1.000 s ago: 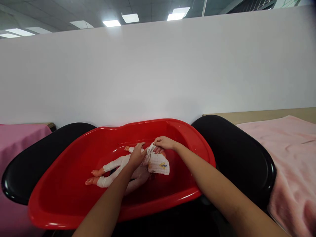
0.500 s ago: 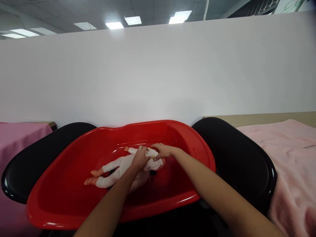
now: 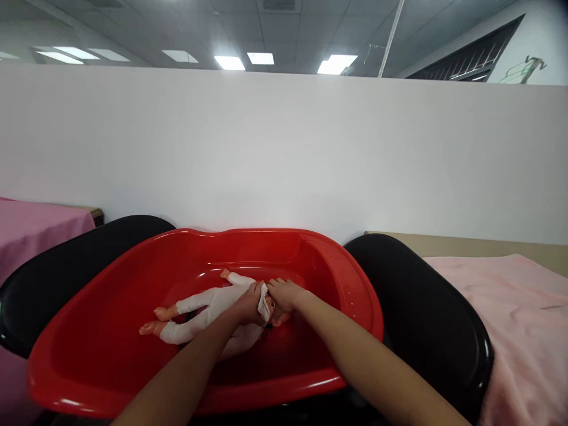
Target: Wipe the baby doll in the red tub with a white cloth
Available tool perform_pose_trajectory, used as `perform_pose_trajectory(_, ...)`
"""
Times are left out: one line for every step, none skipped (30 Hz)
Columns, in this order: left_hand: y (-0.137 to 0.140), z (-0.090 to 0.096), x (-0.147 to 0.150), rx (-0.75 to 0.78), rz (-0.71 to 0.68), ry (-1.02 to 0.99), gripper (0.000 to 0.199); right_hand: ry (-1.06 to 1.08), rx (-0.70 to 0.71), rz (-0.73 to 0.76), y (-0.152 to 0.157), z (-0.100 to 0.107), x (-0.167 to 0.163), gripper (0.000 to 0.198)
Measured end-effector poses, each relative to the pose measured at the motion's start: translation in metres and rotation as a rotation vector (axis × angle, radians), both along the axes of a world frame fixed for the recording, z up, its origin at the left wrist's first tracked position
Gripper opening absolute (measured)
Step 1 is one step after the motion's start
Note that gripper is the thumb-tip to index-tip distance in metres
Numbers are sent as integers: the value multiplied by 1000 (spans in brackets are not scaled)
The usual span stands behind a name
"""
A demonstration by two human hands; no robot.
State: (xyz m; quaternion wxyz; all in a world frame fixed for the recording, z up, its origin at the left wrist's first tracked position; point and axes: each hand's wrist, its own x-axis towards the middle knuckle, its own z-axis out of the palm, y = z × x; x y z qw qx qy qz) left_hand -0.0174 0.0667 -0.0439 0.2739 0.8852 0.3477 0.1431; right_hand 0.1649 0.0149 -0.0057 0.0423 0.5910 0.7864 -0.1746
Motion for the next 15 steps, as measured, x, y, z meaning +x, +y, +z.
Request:
perform_pose_trajectory(-1,-3,1,17,-32,32,102,-12,-2,-5,2,-2,-1,112)
perform_pose_trajectory(-2,-6,1,49,-44,69,91,-22,-3,-10,3,-3,-2,109)
perform_pose_trajectory(-3,-8,2,91,-32,99,75,-33,-7,-15,5,-4,-2,107)
perform_pose_trajectory(-4,-9,3,133,-6,111,58,-42,-14,-20,6,-4,-2,106)
perform_pose_trajectory(-6,-9,3,163,20,112,45,-45,-24,-24,7,-4,-1,107)
perform_pose_trajectory(-7,-8,3,169,47,111,37,-48,-37,-31,7,-3,0,109)
perform_pose_trajectory(-9,-6,3,159,72,113,34,-48,-45,-37,8,-2,1,110)
perform_pose_trajectory(-10,-4,3,153,96,118,33,-44,-46,-42,8,-2,3,109)
perform_pose_trajectory(-11,-2,2,151,118,124,30,-38,-42,-54,8,-2,5,106)
perform_pose_trajectory(-12,1,2,149,133,136,28,-29,-35,-71,8,-2,8,103)
perform_pose_trajectory(-11,4,1,148,140,151,25,-17,-31,-87,8,-2,11,100)
perform_pose_trajectory(-11,7,0,146,141,163,24,-3,-30,-103,8,-3,14,99)
perform_pose_trajectory(-9,11,-1,137,136,166,22,14,-31,-117,9,-4,17,99)
perform_pose_trajectory(-7,14,-2,116,134,153,21,31,-36,-129,10,-6,20,100)
perform_pose_trajectory(-5,17,-3,87,134,114,21,48,-37,-139,11,-7,22,101)
